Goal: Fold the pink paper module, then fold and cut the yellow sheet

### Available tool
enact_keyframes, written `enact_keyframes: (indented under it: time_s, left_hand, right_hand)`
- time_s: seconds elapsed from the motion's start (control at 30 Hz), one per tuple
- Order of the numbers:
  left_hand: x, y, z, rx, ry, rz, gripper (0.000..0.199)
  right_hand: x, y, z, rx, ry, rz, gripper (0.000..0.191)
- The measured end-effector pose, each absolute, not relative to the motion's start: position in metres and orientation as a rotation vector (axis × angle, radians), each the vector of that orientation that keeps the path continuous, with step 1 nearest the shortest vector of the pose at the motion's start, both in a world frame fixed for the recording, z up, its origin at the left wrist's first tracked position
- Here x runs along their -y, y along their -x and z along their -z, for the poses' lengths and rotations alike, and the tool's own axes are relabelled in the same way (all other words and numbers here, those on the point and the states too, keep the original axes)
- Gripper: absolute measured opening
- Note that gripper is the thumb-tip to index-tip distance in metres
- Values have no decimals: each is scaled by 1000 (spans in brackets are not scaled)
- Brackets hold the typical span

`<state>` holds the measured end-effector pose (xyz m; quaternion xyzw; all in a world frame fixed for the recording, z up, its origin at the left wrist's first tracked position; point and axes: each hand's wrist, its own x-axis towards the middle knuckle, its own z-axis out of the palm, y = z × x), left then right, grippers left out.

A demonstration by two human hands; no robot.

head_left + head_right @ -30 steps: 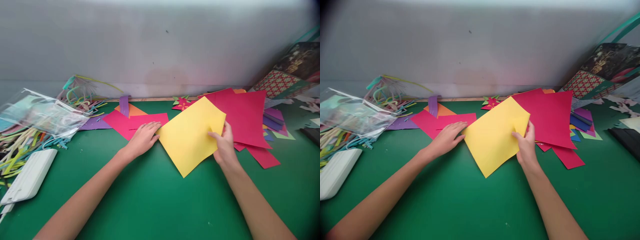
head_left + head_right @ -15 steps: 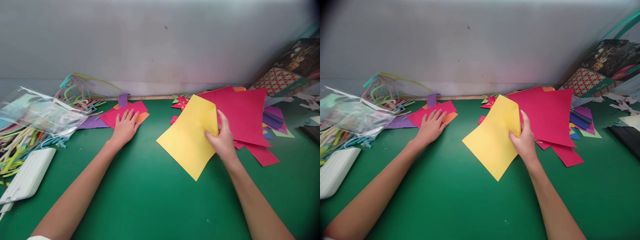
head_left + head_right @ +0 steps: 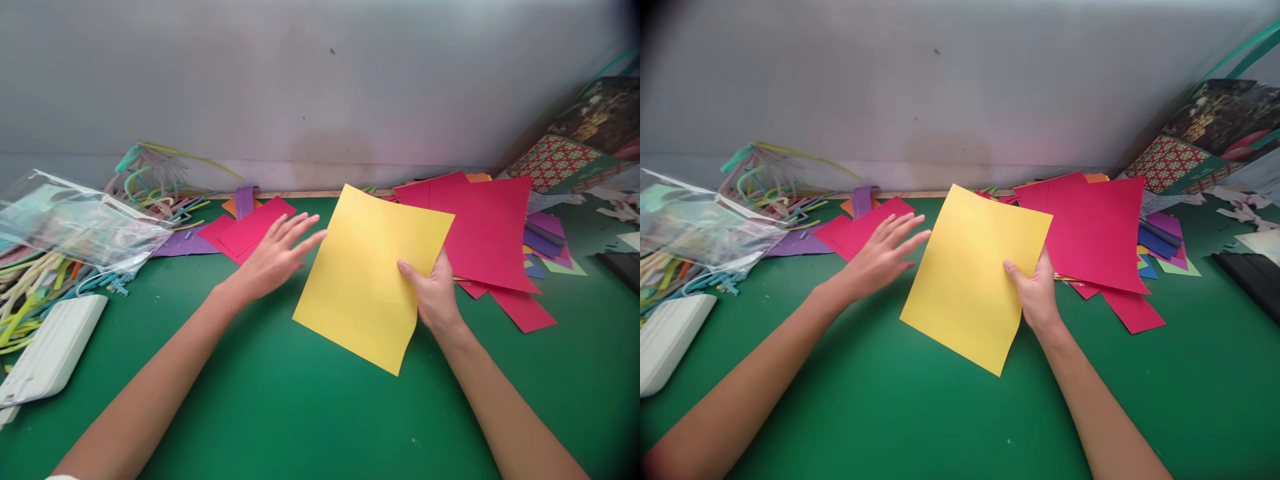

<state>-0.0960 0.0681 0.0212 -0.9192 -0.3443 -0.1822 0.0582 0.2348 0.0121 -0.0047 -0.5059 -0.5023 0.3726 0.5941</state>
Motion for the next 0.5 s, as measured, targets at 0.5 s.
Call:
enact_keyframes:
  time_s: [0.5]
  left_hand:
    - [2,48,-85,547,3372,86,23]
  right_hand:
    - [-20,-238,17,1379,1270,-994,30]
